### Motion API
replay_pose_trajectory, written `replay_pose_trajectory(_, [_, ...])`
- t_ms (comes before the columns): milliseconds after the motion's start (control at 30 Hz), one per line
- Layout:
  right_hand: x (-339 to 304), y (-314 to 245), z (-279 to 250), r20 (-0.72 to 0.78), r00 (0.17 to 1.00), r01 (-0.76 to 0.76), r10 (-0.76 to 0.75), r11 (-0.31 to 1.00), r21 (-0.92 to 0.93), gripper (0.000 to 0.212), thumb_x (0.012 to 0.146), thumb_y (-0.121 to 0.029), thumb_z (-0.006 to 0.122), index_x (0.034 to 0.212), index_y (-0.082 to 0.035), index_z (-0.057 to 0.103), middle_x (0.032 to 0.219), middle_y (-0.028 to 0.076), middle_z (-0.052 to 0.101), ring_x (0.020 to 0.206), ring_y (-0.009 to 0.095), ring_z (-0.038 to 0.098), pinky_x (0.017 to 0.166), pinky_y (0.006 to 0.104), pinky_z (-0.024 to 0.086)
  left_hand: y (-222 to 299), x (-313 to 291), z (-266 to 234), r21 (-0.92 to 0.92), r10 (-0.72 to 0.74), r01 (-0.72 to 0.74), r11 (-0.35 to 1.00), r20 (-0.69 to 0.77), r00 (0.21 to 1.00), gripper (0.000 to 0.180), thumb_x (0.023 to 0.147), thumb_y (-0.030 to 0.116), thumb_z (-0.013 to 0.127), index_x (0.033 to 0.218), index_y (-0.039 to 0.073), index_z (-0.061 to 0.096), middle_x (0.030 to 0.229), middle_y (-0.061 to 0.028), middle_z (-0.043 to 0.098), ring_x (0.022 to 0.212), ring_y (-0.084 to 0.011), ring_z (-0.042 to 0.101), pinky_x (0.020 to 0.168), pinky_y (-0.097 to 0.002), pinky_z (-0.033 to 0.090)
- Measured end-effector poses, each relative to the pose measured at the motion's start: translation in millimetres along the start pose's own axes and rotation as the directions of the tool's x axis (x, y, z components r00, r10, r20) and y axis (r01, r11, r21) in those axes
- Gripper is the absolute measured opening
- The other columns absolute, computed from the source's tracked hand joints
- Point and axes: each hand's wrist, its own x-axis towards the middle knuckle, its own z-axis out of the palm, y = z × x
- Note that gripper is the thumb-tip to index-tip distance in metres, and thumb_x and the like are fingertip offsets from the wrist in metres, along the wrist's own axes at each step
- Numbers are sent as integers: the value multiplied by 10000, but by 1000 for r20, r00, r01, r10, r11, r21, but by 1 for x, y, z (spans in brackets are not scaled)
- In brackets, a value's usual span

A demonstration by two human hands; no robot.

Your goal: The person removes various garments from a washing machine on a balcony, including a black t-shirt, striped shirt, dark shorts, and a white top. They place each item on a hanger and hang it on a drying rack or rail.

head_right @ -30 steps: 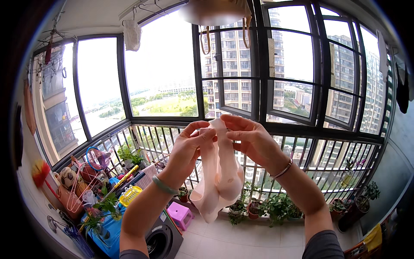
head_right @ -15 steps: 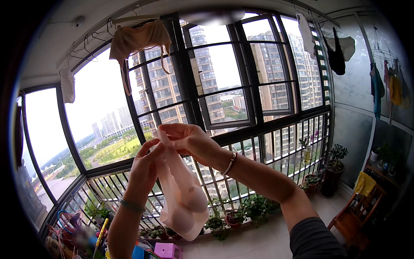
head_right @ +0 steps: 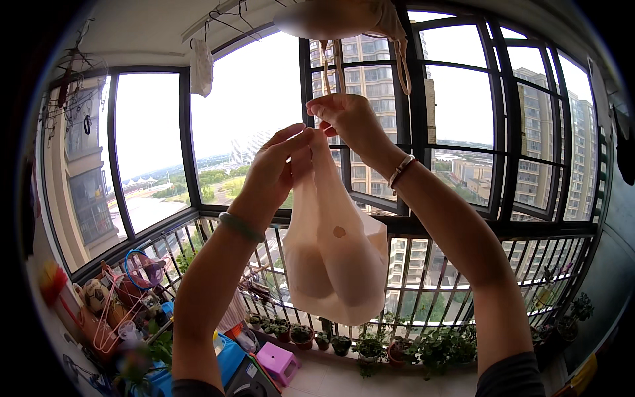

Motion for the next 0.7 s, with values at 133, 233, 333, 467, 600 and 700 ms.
replay_pose_trajectory(133, [73, -14, 44, 4, 990, 140, -142, 983, 118, 326, 957, -260, 611, 1192, -36, 646, 1103, 94, 697, 959, 172, 678, 826, 300, 558, 19, 42, -47, 53, 78, -75, 996, -48, 996, 546, 871, 154, 693, 1331, -13, 451, 1095, -113, 631, 979, -198, 646, 829, -316, 557])
replay_pose_trajectory(233, [125, -19, 71, -2, 983, 178, -184, 951, 252, 360, 940, -257, 636, 1209, -18, 616, 1140, 121, 677, 1029, 222, 672, 863, 327, 555, 29, 77, -82, 55, 119, -117, 992, -39, 992, 594, 865, 113, 689, 1365, -23, 400, 1156, -150, 590, 1006, -224, 631, 861, -326, 560])
replay_pose_trajectory(333, [171, -23, 107, -75, 956, 288, -282, 871, 397, 259, 926, -92, 594, 1085, 112, 582, 1002, 202, 651, 899, 297, 699, 783, 347, 597, 46, 109, -121, 27, 166, -167, 986, 24, 986, 584, 883, 77, 661, 1384, -15, 376, 1165, -144, 585, 1023, -222, 623, 855, -328, 564])
replay_pose_trajectory(467, [251, -29, 144, -122, 925, 376, -359, 825, 422, 220, 934, -85, 544, 1027, 108, 595, 995, 210, 659, 861, 293, 707, 758, 347, 602, 84, 155, -155, 19, 268, -268, 963, 2, 963, 646, 864, -13, 654, 1411, 5, 311, 1139, -184, 609, 988, -243, 642, 855, -342, 561])
replay_pose_trajectory(600, [334, -34, 152, -118, 892, 442, -437, 782, 439, 416, 877, -173, 665, 1138, 101, 492, 997, 176, 606, 839, 276, 687, 689, 339, 593, 120, 188, -178, 95, 313, -319, 943, 76, 947, 720, 891, 28, 646, 1477, 52, 227, 1159, -148, 616, 1015, -232, 634, 889, -371, 546])
replay_pose_trajectory(700, [354, -60, 172, -237, 886, 462, -399, 802, 377, 436, 839, -75, 666, 1146, 146, 449, 1002, 208, 602, 854, 311, 696, 679, 370, 619, 133, 200, -198, 87, 300, -309, 947, 104, 948, 683, 913, 27, 608, 1477, 54, 223, 1154, -163, 622, 995, -246, 642, 886, -388, 551])
